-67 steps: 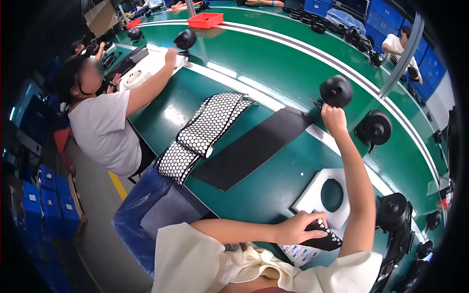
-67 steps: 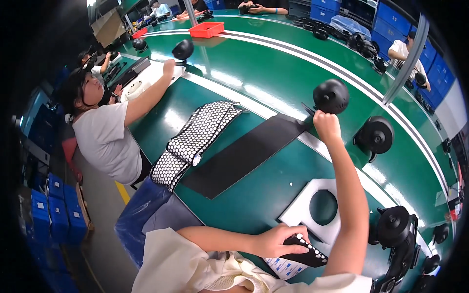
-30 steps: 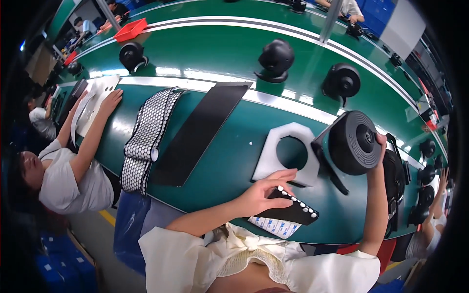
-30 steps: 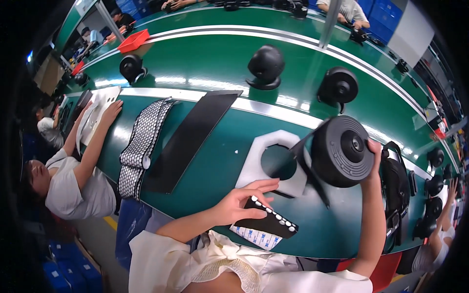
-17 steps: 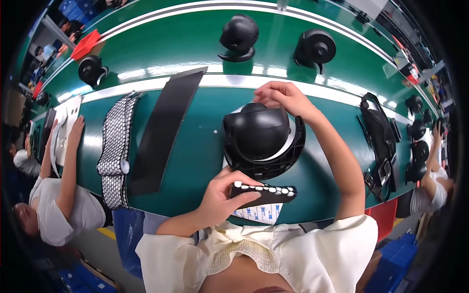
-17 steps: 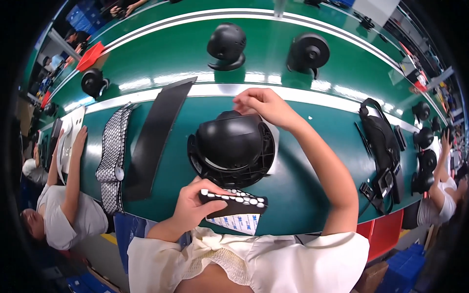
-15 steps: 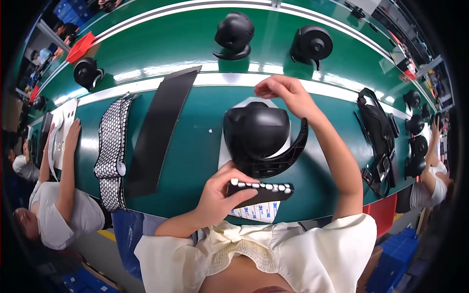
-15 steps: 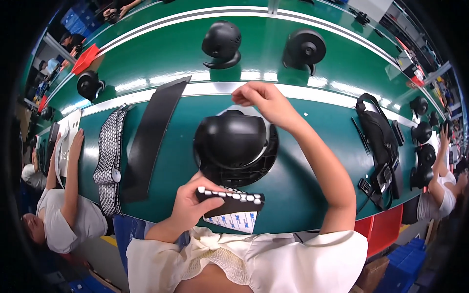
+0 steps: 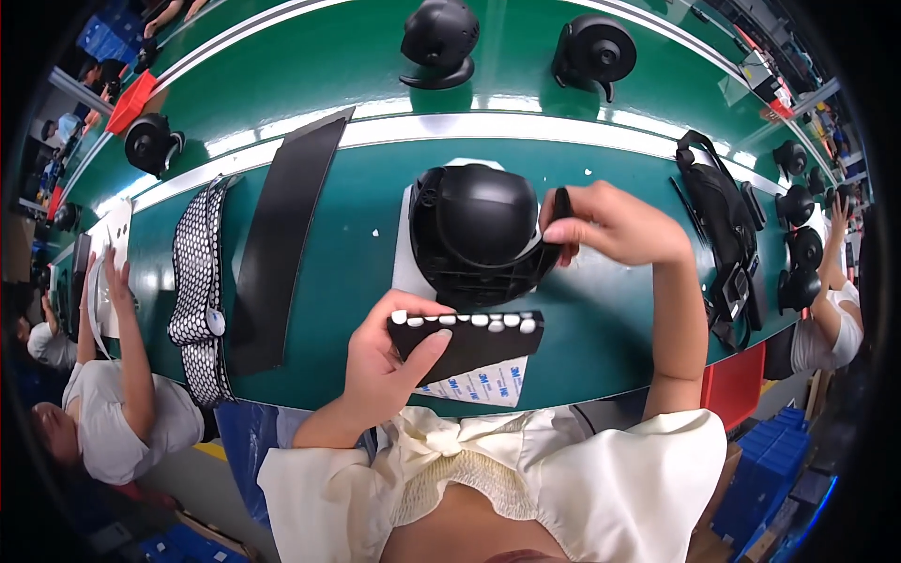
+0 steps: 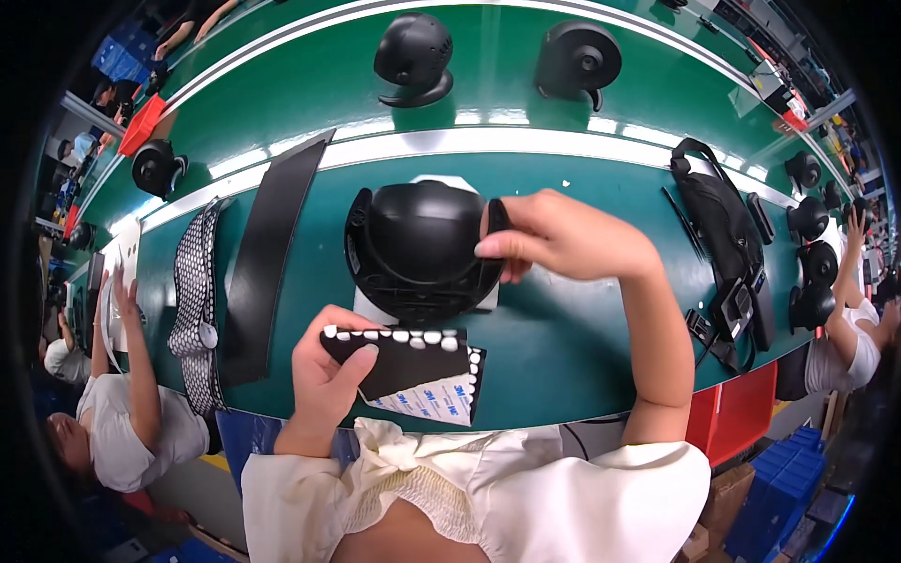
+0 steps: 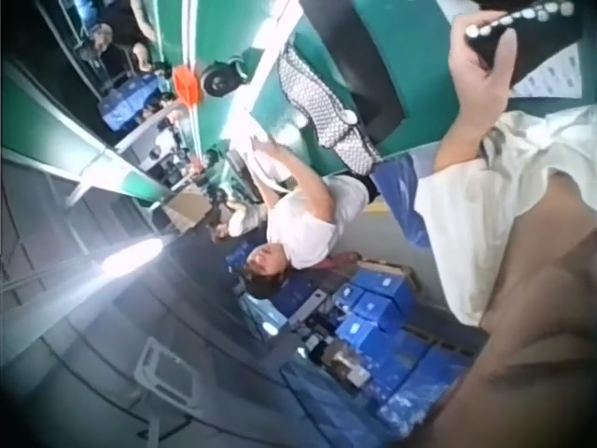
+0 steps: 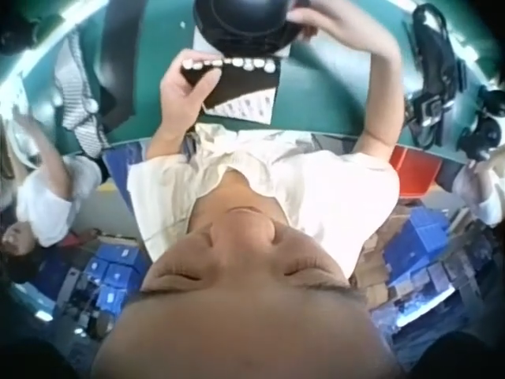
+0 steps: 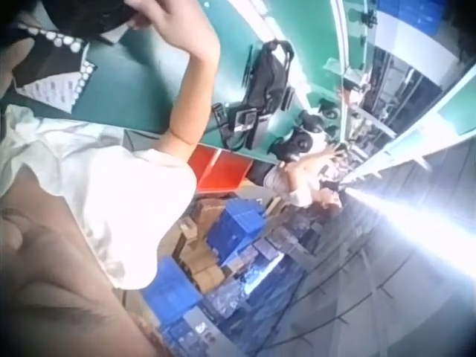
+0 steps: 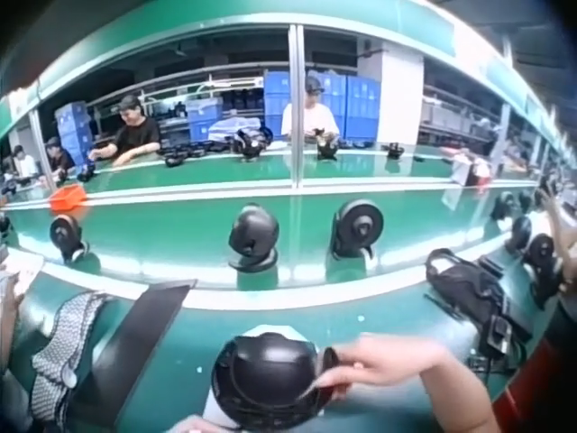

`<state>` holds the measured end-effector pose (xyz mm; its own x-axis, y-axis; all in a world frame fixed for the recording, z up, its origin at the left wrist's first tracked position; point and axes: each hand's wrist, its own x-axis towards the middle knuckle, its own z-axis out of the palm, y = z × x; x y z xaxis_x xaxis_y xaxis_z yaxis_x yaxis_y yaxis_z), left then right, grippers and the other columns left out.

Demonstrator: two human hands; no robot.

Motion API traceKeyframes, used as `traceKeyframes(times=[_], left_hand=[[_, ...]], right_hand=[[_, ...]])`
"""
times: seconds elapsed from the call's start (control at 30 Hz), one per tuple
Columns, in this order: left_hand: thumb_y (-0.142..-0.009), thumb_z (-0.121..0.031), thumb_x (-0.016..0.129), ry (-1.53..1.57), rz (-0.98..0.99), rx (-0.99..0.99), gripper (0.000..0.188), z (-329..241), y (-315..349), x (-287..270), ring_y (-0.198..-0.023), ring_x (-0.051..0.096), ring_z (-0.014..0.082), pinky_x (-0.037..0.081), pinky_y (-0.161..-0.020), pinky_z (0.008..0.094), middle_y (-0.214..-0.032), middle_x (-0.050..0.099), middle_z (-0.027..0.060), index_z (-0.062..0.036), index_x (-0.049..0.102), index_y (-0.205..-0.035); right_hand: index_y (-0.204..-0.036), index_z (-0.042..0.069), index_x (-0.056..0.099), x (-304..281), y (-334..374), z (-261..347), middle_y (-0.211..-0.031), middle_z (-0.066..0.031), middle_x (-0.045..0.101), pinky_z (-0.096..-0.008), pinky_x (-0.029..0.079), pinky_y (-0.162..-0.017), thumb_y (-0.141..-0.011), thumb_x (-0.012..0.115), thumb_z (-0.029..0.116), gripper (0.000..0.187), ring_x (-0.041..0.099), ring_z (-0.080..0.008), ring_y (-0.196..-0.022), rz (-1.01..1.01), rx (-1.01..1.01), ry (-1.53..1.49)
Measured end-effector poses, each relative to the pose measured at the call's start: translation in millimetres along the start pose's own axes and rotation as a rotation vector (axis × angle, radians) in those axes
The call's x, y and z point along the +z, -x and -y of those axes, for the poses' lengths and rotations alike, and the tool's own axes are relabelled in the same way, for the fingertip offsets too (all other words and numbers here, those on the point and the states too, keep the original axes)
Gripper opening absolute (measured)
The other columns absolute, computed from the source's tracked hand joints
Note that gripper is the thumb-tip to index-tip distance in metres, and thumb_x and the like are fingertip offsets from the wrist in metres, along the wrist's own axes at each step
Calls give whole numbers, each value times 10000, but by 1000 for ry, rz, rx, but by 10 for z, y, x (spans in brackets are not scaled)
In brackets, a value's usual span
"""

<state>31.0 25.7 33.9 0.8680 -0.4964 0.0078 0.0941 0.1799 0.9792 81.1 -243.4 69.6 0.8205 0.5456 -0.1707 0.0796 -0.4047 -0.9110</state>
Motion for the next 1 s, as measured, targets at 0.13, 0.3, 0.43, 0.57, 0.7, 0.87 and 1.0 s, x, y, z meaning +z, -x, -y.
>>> traceKeyframes(times=[0.13, 0.3, 0.43, 0.57, 0.7, 0.87, 1.0], left_hand=[[-770, 94, 501, 71, 2, 55, 334, -81, -2, 105, -962, 479, 106, 402, -821, 220, -1045, 486, 121, 24, 380, -1074], [-768, 67, 545, -89, -111, 144, 267, -92, 64, 98, -839, 540, 88, 434, -720, 184, -956, 552, 106, 32, 442, -1012], [-769, 8, 597, -357, -176, 303, 171, -52, 75, 111, -637, 566, 53, 435, -546, 151, -794, 623, 85, 29, 516, -919], [-761, -5, 609, -481, -246, 409, 112, 14, 71, 68, -562, 570, 62, 423, -483, 164, -712, 631, 78, 15, 546, -851], [-723, -24, 649, -572, -255, 482, 123, 47, 64, 47, -496, 568, 120, 419, -454, 199, -686, 620, 84, -5, 565, -810], [-678, -31, 677, -646, -297, 549, 149, 83, 48, 34, -462, 544, 176, 401, -432, 234, -626, 596, 74, -30, 578, -789], [-701, -61, 657, -706, -375, 564, 121, 87, 84, -22, -450, 526, 202, 396, -434, 245, -580, 571, 66, -36, 562, -773]], right_hand=[[-841, 0, 497, 57, 11, 91, -754, -112, 559, -292, 449, -617, -807, 560, 191, 205, 570, -175, -688, -271, -22, 379], [-933, 43, 521, 553, 73, 499, -810, -74, 538, -301, 394, -658, -616, 728, 258, 436, 536, -227, -731, -536, -370, 367], [-841, 40, 532, 868, 18, 389, -727, -70, 533, -307, 416, -593, -689, 658, 84, 203, 526, -226, -655, -355, -456, 144], [-775, 28, 538, 942, -63, 354, -654, -72, 506, -302, 398, -555, -697, 633, 46, 125, 509, -220, -608, -394, -499, 111], [-801, 54, 567, 828, -57, 415, -706, -32, 476, -288, 306, -566, -656, 649, 80, 168, 458, -191, -628, -407, -551, 380], [-811, 56, 580, 855, -47, 539, -733, -18, 449, -281, 280, -556, -542, 602, 125, 279, 421, -163, -671, -412, -608, 676], [-793, 25, 577, 945, -110, 590, -712, -33, 435, -276, 286, -526, -526, 581, 113, 281, 417, -169, -656, -485, -640, 739]])
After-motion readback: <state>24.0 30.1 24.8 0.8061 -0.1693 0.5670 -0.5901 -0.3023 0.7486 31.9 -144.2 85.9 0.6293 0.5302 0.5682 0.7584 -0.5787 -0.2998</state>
